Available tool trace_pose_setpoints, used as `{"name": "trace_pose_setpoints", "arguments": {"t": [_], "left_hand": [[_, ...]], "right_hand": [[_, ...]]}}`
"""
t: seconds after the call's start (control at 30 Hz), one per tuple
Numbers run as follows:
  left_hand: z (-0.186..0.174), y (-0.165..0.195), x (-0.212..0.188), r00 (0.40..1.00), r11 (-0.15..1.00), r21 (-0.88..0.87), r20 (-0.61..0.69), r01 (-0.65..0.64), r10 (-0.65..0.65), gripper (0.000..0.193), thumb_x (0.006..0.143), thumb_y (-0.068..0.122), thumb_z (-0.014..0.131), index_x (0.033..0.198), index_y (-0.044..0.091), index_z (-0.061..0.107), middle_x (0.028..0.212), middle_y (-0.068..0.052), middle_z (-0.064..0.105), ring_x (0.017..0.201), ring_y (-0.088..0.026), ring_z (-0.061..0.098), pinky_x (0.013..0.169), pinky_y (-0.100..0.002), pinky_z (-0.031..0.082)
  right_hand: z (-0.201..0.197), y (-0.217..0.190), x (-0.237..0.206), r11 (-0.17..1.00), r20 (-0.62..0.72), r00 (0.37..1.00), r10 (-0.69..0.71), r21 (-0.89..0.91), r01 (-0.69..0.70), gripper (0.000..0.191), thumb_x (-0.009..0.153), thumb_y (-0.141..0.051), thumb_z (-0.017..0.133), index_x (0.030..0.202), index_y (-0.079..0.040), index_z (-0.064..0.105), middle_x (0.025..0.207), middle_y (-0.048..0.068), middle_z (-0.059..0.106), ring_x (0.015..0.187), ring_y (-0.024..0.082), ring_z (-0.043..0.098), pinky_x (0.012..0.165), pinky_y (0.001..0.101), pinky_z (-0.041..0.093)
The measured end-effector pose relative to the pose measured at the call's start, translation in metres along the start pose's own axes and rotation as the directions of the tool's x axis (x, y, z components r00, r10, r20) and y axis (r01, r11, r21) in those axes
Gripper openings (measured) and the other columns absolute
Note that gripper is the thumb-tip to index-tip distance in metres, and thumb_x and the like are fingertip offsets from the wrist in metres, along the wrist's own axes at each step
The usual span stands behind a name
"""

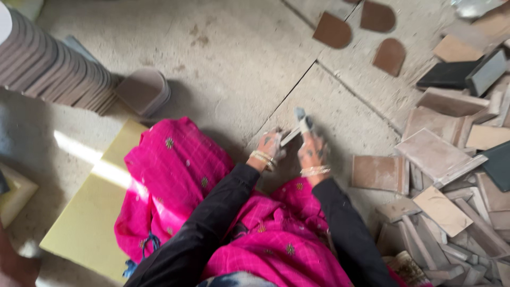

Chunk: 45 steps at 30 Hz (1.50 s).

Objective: The person sits on the floor of a ceramics workshop and smooths small fired clay pieces, rubbing each piece with an abrasive sanding block by hand. They set finished pieces onto a growing stack and pick up new rough pieces from the surrounding piles to continue sanding.

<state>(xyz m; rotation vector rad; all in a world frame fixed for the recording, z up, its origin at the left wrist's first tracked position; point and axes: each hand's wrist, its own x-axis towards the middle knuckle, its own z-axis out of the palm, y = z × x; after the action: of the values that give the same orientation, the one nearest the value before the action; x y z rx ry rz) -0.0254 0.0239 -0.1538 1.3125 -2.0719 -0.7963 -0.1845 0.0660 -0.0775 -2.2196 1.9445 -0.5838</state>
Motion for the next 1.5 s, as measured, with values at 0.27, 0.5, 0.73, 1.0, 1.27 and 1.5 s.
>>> {"name": "trace_pose_setpoints", "arguments": {"t": [0.27, 0.5, 0.73, 1.0, 1.27, 1.5], "left_hand": [[0.001, 0.005, -0.001, 0.996, 0.996, 0.001, 0.002, 0.087, -0.087, 0.056, 0.082, 0.024, 0.073, 0.137, 0.015, 0.066, 0.112, -0.017, 0.069, 0.109, -0.037, 0.065, 0.095, -0.048, 0.054], [0.008, -0.003, -0.004, 0.956, 0.977, 0.141, -0.220, -0.163, 0.191, 0.056, 0.071, 0.024, 0.075, 0.124, 0.007, 0.065, 0.112, -0.017, 0.071, 0.111, -0.041, 0.064, 0.090, -0.052, 0.050], [0.013, 0.003, -0.005, 0.998, 0.996, 0.093, -0.054, -0.018, 0.023, 0.045, 0.074, 0.022, 0.073, 0.117, 0.012, 0.067, 0.106, -0.017, 0.069, 0.100, -0.040, 0.065, 0.085, -0.050, 0.054], [0.003, 0.006, -0.001, 0.997, 0.996, 0.058, 0.027, 0.064, -0.066, 0.053, 0.067, 0.023, 0.076, 0.119, 0.014, 0.067, 0.105, -0.020, 0.066, 0.091, -0.042, 0.066, 0.078, -0.051, 0.055], [0.005, 0.003, -0.006, 0.981, 0.985, 0.038, 0.090, 0.167, -0.170, 0.049, 0.091, 0.033, 0.074, 0.138, 0.022, 0.064, 0.126, -0.016, 0.065, 0.106, -0.039, 0.067, 0.092, -0.048, 0.056], [0.001, 0.004, 0.008, 0.996, 0.990, 0.131, 0.083, -0.053, 0.042, 0.080, 0.068, 0.025, 0.077, 0.144, 0.017, 0.051, 0.128, -0.018, 0.064, 0.115, -0.039, 0.061, 0.092, -0.054, 0.048]], "right_hand": [[0.035, 0.025, -0.001, 0.995, 0.059, 0.994, 0.096, 0.020, -0.098, 0.036, 0.085, -0.004, 0.056, 0.120, -0.004, 0.066, 0.107, 0.024, 0.067, 0.095, 0.049, 0.061, 0.081, 0.0590, 0.052], [0.026, 0.012, -0.007, 0.976, 0.084, 0.982, 0.172, 0.117, -0.181, 0.037, 0.088, -0.003, 0.057, 0.124, -0.004, 0.066, 0.103, 0.023, 0.068, 0.093, 0.047, 0.063, 0.080, 0.0570, 0.054], [0.005, -0.007, -0.015, 0.982, 0.115, 0.992, -0.061, -0.173, 0.080, 0.031, 0.088, -0.002, 0.056, 0.116, -0.003, 0.068, 0.105, 0.018, 0.071, 0.097, 0.044, 0.065, 0.070, 0.0590, 0.055], [0.006, -0.012, -0.014, 0.996, 0.022, 0.999, -0.028, -0.081, 0.030, 0.047, 0.082, -0.004, 0.054, 0.128, -0.003, 0.064, 0.113, 0.022, 0.068, 0.095, 0.048, 0.062, 0.072, 0.0630, 0.053], [0.021, 0.035, 0.018, 0.920, 0.138, 0.954, 0.265, 0.261, -0.293, 0.034, 0.082, -0.004, 0.054, 0.114, -0.003, 0.066, 0.085, 0.026, 0.066, 0.077, 0.048, 0.064, 0.068, 0.0593, 0.053], [0.029, 0.031, 0.003, 0.955, -0.070, 0.979, 0.189, 0.247, -0.167, 0.036, 0.083, 0.001, 0.055, 0.117, -0.002, 0.065, 0.092, 0.023, 0.069, 0.080, 0.041, 0.066, 0.072, 0.0543, 0.054]]}}
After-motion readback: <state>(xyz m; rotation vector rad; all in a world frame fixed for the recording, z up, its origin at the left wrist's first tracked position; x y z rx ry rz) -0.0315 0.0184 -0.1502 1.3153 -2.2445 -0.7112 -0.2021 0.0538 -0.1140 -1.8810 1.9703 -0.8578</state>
